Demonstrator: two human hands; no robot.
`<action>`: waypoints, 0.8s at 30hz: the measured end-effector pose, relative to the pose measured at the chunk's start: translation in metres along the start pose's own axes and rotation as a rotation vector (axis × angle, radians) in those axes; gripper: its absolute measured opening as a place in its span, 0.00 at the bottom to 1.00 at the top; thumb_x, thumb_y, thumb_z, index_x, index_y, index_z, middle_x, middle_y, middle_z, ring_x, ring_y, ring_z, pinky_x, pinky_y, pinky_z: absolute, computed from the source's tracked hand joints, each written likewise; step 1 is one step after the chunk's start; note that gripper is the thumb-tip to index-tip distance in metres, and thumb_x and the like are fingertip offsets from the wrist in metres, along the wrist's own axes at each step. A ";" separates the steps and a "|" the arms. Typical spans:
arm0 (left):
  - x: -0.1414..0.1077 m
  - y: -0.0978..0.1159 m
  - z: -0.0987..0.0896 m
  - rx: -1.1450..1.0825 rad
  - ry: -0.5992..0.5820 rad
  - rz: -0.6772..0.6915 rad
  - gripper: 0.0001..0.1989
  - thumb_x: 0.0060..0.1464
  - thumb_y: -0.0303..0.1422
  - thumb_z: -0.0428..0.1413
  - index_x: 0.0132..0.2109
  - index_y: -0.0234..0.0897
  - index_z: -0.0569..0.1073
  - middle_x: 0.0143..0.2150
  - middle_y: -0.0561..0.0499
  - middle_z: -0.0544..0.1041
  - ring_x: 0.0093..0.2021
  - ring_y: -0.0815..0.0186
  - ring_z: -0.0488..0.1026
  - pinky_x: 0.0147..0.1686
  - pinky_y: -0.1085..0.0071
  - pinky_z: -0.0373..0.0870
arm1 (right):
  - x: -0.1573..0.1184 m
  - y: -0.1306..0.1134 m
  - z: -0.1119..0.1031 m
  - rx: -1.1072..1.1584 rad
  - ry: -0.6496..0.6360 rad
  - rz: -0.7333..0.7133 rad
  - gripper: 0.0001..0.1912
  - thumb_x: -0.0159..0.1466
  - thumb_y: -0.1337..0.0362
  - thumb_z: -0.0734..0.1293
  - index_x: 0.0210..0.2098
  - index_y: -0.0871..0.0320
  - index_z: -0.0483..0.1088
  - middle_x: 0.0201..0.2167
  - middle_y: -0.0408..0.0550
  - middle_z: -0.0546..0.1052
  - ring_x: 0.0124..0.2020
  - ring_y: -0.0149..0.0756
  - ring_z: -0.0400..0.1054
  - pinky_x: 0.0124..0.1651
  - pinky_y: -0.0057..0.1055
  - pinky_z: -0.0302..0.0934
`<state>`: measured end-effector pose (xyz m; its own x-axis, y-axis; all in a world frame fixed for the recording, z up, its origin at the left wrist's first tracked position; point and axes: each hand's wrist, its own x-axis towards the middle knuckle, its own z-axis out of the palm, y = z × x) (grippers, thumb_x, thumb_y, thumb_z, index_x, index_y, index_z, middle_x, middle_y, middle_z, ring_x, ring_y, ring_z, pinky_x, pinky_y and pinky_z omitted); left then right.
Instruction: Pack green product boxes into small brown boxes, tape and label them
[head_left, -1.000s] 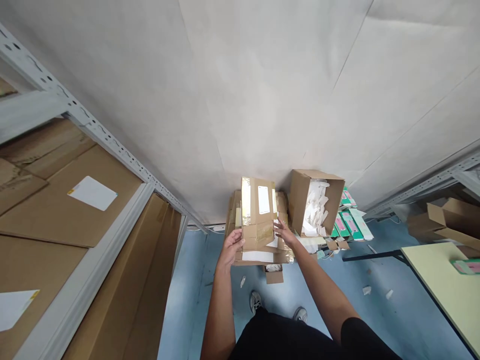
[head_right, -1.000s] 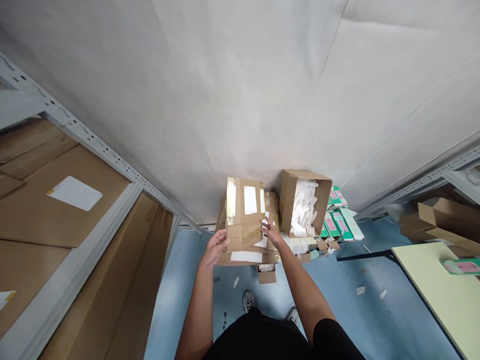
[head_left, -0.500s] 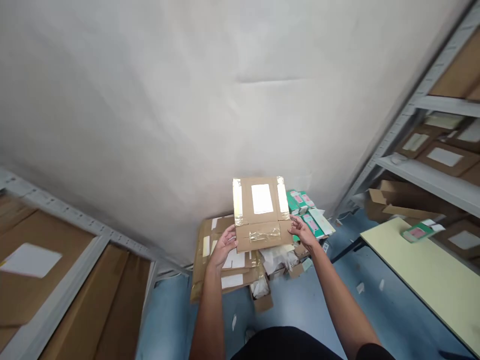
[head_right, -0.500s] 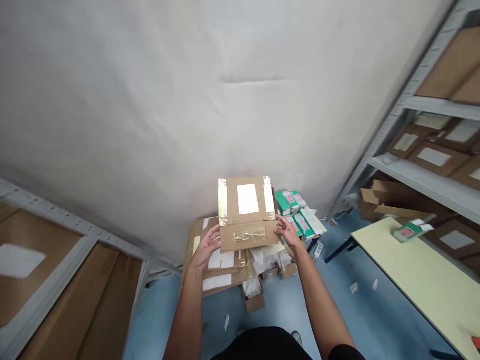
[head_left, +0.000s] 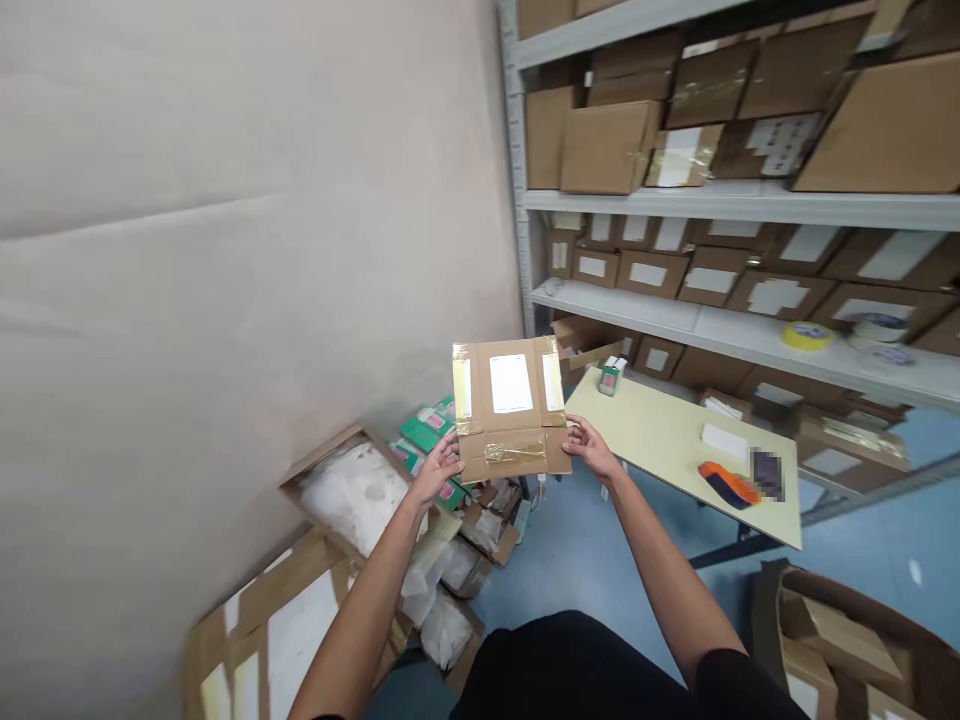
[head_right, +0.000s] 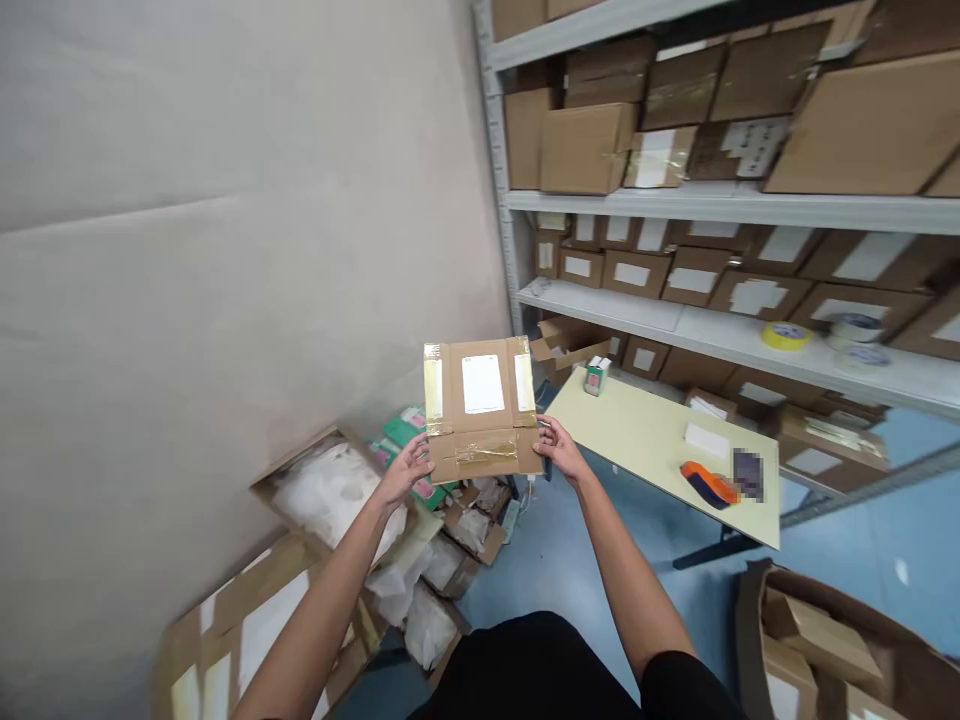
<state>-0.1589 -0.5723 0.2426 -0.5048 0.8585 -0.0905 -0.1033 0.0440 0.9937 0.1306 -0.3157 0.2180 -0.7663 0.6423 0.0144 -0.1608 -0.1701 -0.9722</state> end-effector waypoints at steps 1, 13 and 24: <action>0.019 -0.002 0.016 0.006 -0.037 -0.002 0.47 0.41 0.42 0.73 0.68 0.43 0.67 0.57 0.42 0.77 0.50 0.57 0.78 0.52 0.62 0.74 | -0.003 -0.002 -0.019 -0.003 0.037 0.007 0.40 0.52 0.56 0.78 0.62 0.48 0.67 0.45 0.46 0.77 0.44 0.40 0.73 0.50 0.39 0.68; 0.218 -0.047 0.174 -0.015 -0.481 -0.065 0.44 0.42 0.40 0.71 0.66 0.40 0.69 0.51 0.44 0.79 0.47 0.60 0.78 0.50 0.63 0.74 | -0.035 -0.010 -0.163 -0.055 0.527 0.058 0.39 0.52 0.60 0.76 0.62 0.48 0.68 0.43 0.46 0.76 0.40 0.39 0.73 0.45 0.39 0.70; 0.330 -0.052 0.246 0.107 -0.708 -0.132 0.28 0.47 0.41 0.67 0.54 0.41 0.71 0.38 0.54 0.73 0.36 0.66 0.76 0.33 0.72 0.73 | -0.005 0.008 -0.203 -0.089 0.846 0.131 0.40 0.47 0.63 0.72 0.61 0.49 0.70 0.37 0.43 0.76 0.33 0.37 0.73 0.42 0.42 0.72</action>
<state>-0.1090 -0.1654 0.1779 0.1850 0.9659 -0.1812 -0.0222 0.1884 0.9818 0.2596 -0.1687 0.1624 -0.0487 0.9685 -0.2441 -0.0268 -0.2456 -0.9690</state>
